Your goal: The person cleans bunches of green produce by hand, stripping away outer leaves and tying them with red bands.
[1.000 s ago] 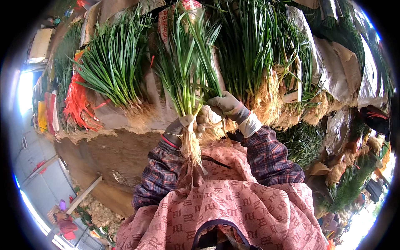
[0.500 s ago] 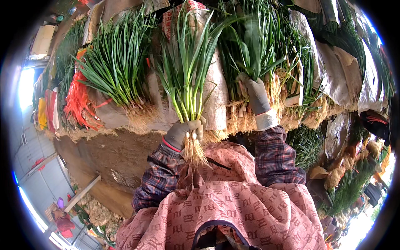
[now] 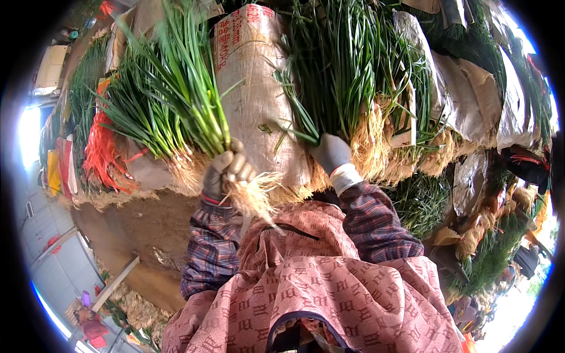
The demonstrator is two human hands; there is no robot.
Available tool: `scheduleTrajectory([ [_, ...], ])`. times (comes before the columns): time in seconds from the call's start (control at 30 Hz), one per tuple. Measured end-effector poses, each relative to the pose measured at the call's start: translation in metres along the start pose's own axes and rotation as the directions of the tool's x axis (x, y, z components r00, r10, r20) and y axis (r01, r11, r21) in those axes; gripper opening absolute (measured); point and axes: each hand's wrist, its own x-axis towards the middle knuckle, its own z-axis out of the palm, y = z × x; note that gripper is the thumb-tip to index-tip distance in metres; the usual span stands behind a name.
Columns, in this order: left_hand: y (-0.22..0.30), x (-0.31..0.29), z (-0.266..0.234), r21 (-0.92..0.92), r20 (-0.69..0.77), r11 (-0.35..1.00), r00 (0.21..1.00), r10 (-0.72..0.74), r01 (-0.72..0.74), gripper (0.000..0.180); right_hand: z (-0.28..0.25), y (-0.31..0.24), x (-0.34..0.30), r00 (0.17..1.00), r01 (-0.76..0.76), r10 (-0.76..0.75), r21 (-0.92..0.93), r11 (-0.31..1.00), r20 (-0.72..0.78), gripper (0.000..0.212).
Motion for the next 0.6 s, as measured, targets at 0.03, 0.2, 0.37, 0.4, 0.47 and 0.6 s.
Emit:
scheduleTrajectory([
  [0.03, -0.007, 0.003, 0.013, 0.034, -0.11, 0.999, 0.994, -0.007, 0.011, 0.023, 0.011, -0.001, -0.002, 0.997, -0.026, 0.021, -0.062, 0.998, -0.078, 0.058],
  [0.2, -0.034, -0.008, 0.004, -0.032, -0.32, 0.991, 0.939, -0.13, 0.126, 0.021, -0.042, 0.004, -0.025, 0.996, 0.089, -0.068, 0.447, 0.89, -0.064, 0.022],
  [0.37, -0.05, 0.002, 0.021, 0.025, -0.494, 0.957, 0.836, -0.239, 0.288, 0.022, -0.054, 0.011, -0.048, 0.976, 0.183, -0.138, 0.979, 0.086, -0.17, 0.026],
  [0.4, -0.058, -0.002, -0.005, 0.092, -0.441, 0.939, 0.859, -0.26, 0.332, 0.024, -0.04, 0.009, -0.053, 0.98, 0.155, -0.159, 0.965, 0.211, -0.122, 0.024],
  [0.47, -0.069, 0.017, 0.021, 0.114, -0.486, 0.938, 0.841, -0.236, 0.328, 0.027, -0.021, 0.002, -0.067, 0.978, 0.162, -0.197, 0.867, 0.472, -0.075, 0.021],
  [0.6, -0.086, 0.018, 0.008, -0.1, -0.432, 0.967, 0.865, -0.254, 0.234, 0.021, -0.024, 0.001, -0.077, 0.923, 0.378, -0.192, 0.706, 0.599, -0.332, 0.015],
])
